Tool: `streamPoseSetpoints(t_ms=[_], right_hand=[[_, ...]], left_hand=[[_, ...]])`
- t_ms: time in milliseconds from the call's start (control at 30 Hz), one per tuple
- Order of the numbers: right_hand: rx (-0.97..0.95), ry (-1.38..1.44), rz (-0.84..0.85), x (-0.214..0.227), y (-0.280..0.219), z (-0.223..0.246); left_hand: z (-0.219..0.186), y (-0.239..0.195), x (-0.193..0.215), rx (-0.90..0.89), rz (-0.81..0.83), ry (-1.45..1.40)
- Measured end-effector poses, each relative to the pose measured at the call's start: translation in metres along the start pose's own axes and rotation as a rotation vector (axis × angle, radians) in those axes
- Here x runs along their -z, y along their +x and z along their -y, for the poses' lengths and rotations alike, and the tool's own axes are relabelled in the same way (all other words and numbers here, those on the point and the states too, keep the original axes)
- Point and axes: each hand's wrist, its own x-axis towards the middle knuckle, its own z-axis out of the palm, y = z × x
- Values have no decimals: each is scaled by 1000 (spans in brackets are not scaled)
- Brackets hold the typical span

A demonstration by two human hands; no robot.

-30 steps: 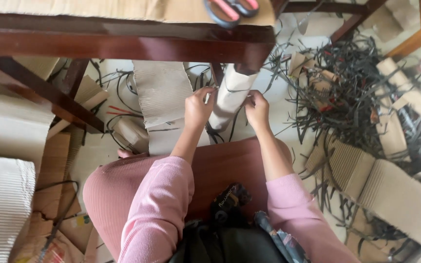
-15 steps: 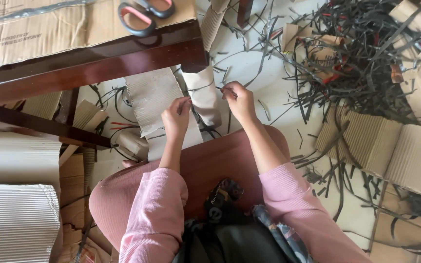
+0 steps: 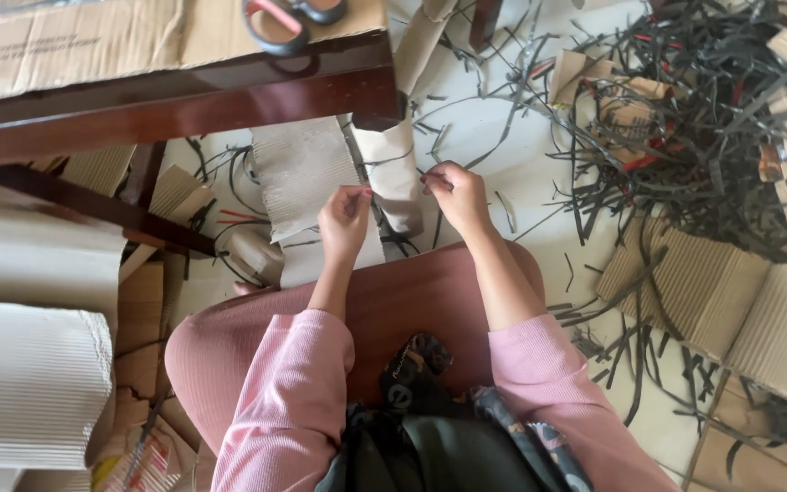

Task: The person sits on the floor and wraps a corrugated cardboard strip around a wooden table leg. They use scissors to cut the cardboard to size, then secure it with a thin wire, twisting and trimming the wire as needed.

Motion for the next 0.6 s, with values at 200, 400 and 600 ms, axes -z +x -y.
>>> streamPoseSetpoints(t_ms=[200, 400, 600], right_hand=[[-17, -44, 3, -5, -4, 12], [14, -116, 11, -5, -11, 13], [54, -159, 4, -10, -39, 18]], left_hand=[[-6, -11, 5, -6, 42, -114], [-5, -16, 15, -10, 137, -181], [-8, -30, 15, -212, 88, 97]])
